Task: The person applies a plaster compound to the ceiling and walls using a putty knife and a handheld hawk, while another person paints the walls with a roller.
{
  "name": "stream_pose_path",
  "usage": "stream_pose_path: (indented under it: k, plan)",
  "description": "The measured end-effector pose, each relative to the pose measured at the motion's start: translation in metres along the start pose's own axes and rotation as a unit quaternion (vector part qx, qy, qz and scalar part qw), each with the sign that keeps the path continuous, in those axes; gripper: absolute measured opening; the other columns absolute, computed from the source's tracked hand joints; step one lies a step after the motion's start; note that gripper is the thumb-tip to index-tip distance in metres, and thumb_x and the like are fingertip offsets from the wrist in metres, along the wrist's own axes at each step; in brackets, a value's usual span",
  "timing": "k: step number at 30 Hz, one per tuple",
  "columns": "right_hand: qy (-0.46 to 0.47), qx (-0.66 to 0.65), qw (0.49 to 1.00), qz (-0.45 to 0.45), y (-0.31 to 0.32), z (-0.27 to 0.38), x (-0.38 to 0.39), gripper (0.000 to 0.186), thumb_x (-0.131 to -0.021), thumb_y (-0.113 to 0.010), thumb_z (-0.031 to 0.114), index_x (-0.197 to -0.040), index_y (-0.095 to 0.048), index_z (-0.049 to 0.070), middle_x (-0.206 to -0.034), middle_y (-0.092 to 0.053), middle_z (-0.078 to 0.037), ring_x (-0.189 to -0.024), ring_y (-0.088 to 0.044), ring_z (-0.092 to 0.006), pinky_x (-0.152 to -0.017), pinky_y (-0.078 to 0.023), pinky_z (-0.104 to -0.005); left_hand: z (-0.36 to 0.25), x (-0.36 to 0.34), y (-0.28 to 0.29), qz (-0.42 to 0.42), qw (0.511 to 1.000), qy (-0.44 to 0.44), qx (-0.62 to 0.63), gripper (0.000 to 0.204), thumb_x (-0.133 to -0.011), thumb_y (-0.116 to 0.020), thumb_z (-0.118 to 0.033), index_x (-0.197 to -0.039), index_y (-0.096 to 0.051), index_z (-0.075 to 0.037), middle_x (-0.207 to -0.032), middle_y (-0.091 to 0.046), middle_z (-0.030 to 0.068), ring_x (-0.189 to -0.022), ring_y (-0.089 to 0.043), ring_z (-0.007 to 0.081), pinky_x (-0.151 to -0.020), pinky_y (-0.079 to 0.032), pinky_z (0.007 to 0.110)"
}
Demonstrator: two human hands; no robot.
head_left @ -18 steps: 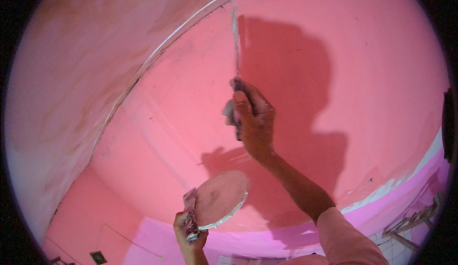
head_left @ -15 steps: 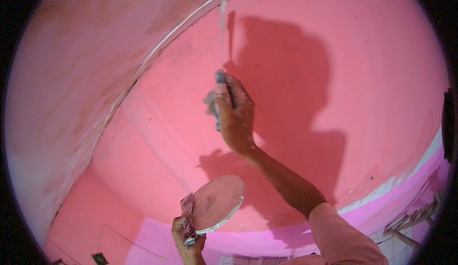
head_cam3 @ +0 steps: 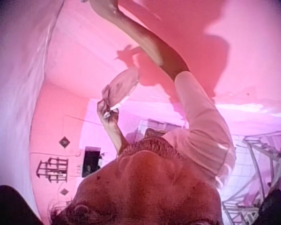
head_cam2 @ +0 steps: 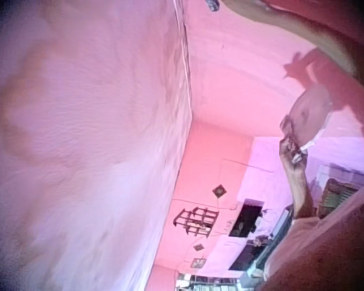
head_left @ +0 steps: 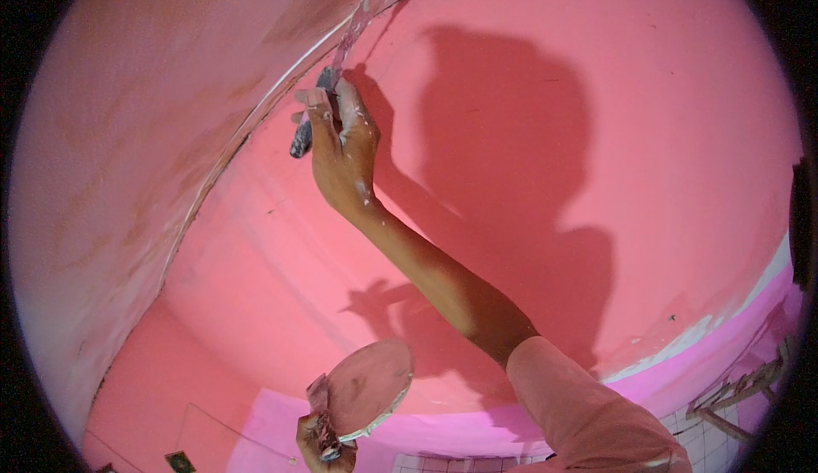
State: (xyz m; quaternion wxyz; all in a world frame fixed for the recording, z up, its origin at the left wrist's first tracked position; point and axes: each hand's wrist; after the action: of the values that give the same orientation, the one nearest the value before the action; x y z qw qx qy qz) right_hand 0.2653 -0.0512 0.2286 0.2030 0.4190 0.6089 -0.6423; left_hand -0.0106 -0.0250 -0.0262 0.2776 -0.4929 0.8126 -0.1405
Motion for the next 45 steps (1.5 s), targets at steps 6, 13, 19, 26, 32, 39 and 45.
stream_pose_path:
  k: [6, 13, 19, 26, 32, 39, 45]
  plan:
    - [0.015, 0.049, 0.999, 0.001, -0.017, -0.001, 0.000, 0.011, -0.091, -0.044, 0.011, -0.091, -0.048, 0.001, -0.070, -0.051, -0.004, -0.055, -0.047, -0.0079, -0.047, -0.041, -0.0230, -0.024, 0.006, -0.011, -0.100, 0.980, 0.131, 0.115, 0.037, -0.073, -0.064, -0.010, -0.104, -0.052, 0.006, -0.100, -0.060, 0.0112, -0.075, -0.061, 0.0157, -0.065, -0.054, 0.027]
    - [-0.086, 0.033, 0.995, 0.047, -0.001, -0.002, 0.069, 0.016, -0.089, -0.043, 0.009, -0.102, -0.046, 0.000, -0.061, -0.044, 0.000, -0.052, -0.043, -0.0049, -0.044, -0.039, -0.0205, -0.020, 0.002, -0.012, -0.041, 0.974, 0.155, 0.158, 0.034, -0.072, -0.061, -0.006, -0.103, -0.052, 0.007, -0.093, -0.062, 0.0113, -0.073, -0.061, 0.0150, -0.067, -0.054, 0.027]
    - [-0.101, 0.173, 0.979, -0.038, 0.044, 0.040, 0.066, 0.026, -0.092, -0.041, 0.022, -0.105, -0.051, 0.001, -0.056, -0.047, -0.006, -0.049, -0.048, -0.0111, -0.046, -0.040, -0.0286, 0.007, -0.008, 0.006, -0.005, 0.998, 0.054, 0.041, 0.027, -0.078, -0.050, -0.016, -0.099, -0.051, 0.002, -0.106, -0.056, 0.0095, -0.093, -0.055, 0.0163, -0.077, -0.048, 0.028]
    - [-0.044, 0.233, 0.971, -0.034, 0.053, 0.054, 0.032, 0.028, -0.092, -0.041, 0.025, -0.096, -0.052, 0.000, -0.056, -0.047, -0.007, -0.049, -0.049, -0.0140, -0.046, -0.039, -0.0309, 0.000, -0.013, 0.017, -0.003, 0.975, 0.132, 0.179, 0.027, -0.076, -0.049, -0.012, -0.099, -0.052, 0.001, -0.103, -0.059, 0.0083, -0.091, -0.058, 0.0161, -0.073, -0.051, 0.027]
    - [-0.036, 0.290, 0.956, -0.016, 0.054, 0.050, 0.019, 0.025, -0.091, -0.043, 0.023, -0.095, -0.053, 0.000, -0.058, -0.049, -0.014, -0.051, -0.052, -0.0235, -0.048, -0.039, -0.0345, -0.008, -0.005, -0.021, -0.038, 0.986, 0.119, 0.108, 0.030, -0.072, -0.053, -0.012, -0.098, -0.055, 0.001, -0.100, -0.061, 0.0075, -0.086, -0.060, 0.0149, -0.072, -0.051, 0.025]
    - [-0.046, 0.295, 0.953, 0.050, 0.049, 0.040, 0.043, 0.021, -0.091, -0.044, 0.022, -0.084, -0.051, 0.004, -0.057, -0.042, 0.002, -0.052, -0.038, -0.0024, -0.044, -0.035, -0.0207, -0.002, -0.011, 0.000, -0.094, 0.983, 0.110, 0.112, 0.030, -0.073, -0.053, -0.014, -0.099, -0.053, 0.002, -0.102, -0.059, 0.0101, -0.086, -0.060, 0.0157, -0.069, -0.052, 0.026]
    - [-0.077, 0.214, 0.974, -0.007, 0.055, 0.059, 0.027, 0.029, -0.093, -0.040, 0.025, -0.091, -0.054, 0.000, -0.051, -0.045, 0.001, -0.040, -0.040, -0.0051, -0.035, -0.031, -0.0213, 0.015, -0.008, 0.018, 0.029, 0.927, -0.154, -0.341, 0.023, -0.077, -0.055, -0.005, -0.098, -0.048, 0.002, -0.099, -0.059, 0.0083, -0.085, -0.057, 0.0142, -0.073, -0.049, 0.025]
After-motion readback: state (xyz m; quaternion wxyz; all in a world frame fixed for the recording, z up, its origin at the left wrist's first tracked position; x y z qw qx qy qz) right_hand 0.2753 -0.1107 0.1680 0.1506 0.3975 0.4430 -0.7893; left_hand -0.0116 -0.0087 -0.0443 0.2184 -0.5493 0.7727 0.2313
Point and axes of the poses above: each hand's wrist, its own x-axis away from the middle knuckle, its own y-axis out of the back of the hand, z = x × y
